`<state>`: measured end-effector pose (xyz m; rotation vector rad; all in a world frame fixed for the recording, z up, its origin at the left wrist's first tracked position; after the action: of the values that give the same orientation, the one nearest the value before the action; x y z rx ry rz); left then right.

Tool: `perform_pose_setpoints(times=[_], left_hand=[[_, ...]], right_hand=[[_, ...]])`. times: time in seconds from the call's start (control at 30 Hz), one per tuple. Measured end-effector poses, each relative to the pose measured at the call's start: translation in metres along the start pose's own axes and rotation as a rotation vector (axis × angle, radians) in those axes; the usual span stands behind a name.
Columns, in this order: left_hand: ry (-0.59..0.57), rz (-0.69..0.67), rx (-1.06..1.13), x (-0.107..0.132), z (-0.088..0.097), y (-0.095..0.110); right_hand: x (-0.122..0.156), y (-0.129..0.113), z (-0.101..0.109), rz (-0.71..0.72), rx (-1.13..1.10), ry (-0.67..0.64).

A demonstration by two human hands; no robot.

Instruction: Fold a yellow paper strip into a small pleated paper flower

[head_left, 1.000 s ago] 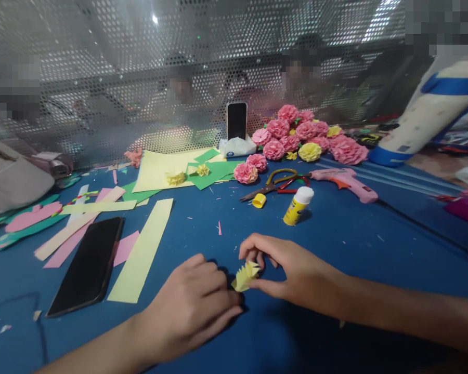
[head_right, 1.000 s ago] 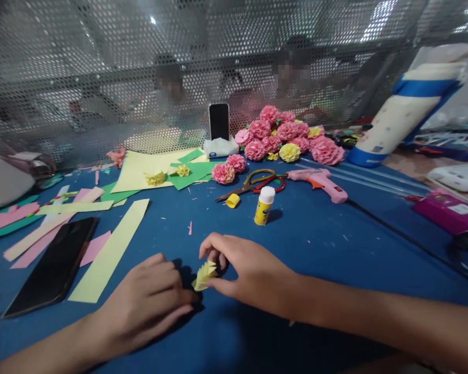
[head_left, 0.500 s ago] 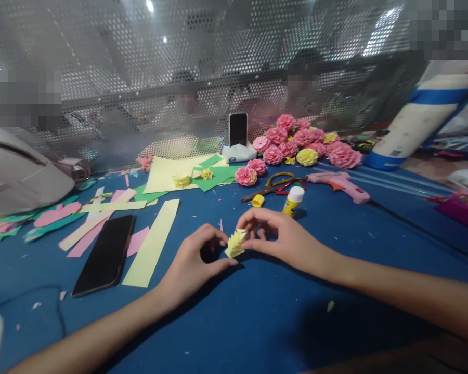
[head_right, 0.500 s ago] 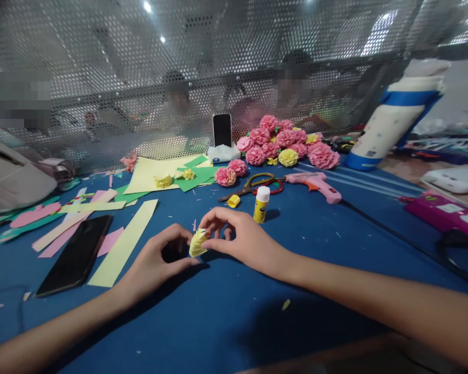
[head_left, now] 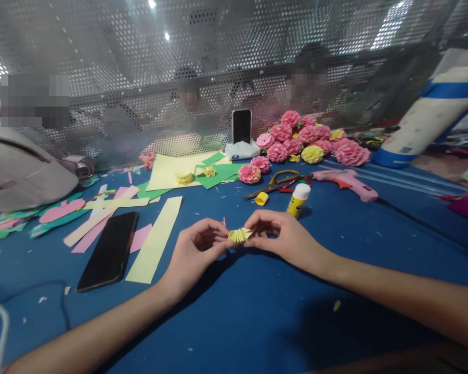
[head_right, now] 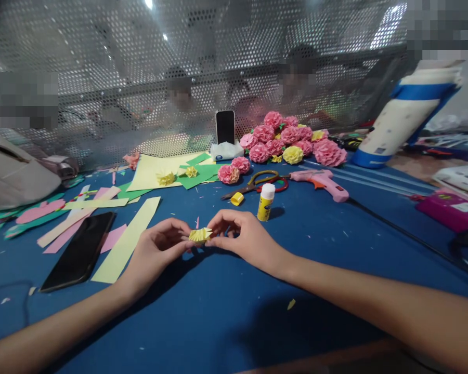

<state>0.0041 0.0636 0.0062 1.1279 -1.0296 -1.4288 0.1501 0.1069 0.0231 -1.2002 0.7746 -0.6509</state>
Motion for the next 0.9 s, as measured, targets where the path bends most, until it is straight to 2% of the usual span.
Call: perform_pose_setpoints(times=[0.27,0.43,0.5,0.57,0.7,0.9], left_hand=[[0.035,0.0,0.014,-0.001,0.007,-0.002],[0.026,0.036,0.005,-0.002,0.007,-0.008],[0.031,0.039,0.004,-0.002,0.007,-0.009],[0.029,0.045,-0.008,-0.002,0.007,-0.009],[0.011,0.04,-0.084,0.0,0.006,-0.007],[-0.051,-0.002,-0.125,0.002,0.0,-0.001]], right_hand=[[0.004,-0.012,0.007,0.129,0.178,0.006],[0.012,-0.032,0.003,0.39,0.333,-0.096],[0.015,-0.035,0.002,0.448,0.378,-0.123],[0.014,-0.035,0.003,0.447,0.378,-0.146],[0.012,-0.03,0.005,0.357,0.296,-0.182],[0.011,-0.025,0.002,0.264,0.237,-0.147]])
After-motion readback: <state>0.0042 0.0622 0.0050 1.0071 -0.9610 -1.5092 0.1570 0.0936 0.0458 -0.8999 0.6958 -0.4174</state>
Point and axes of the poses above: each hand's wrist, its own x-axis away from the middle knuckle, its own z-axis out of the back of the hand, y = z × x, the point moved 8 cm from there along -x, towards the middle knuckle, and after that the axes turned 13 degrees about -x, right-handed, at the moved point
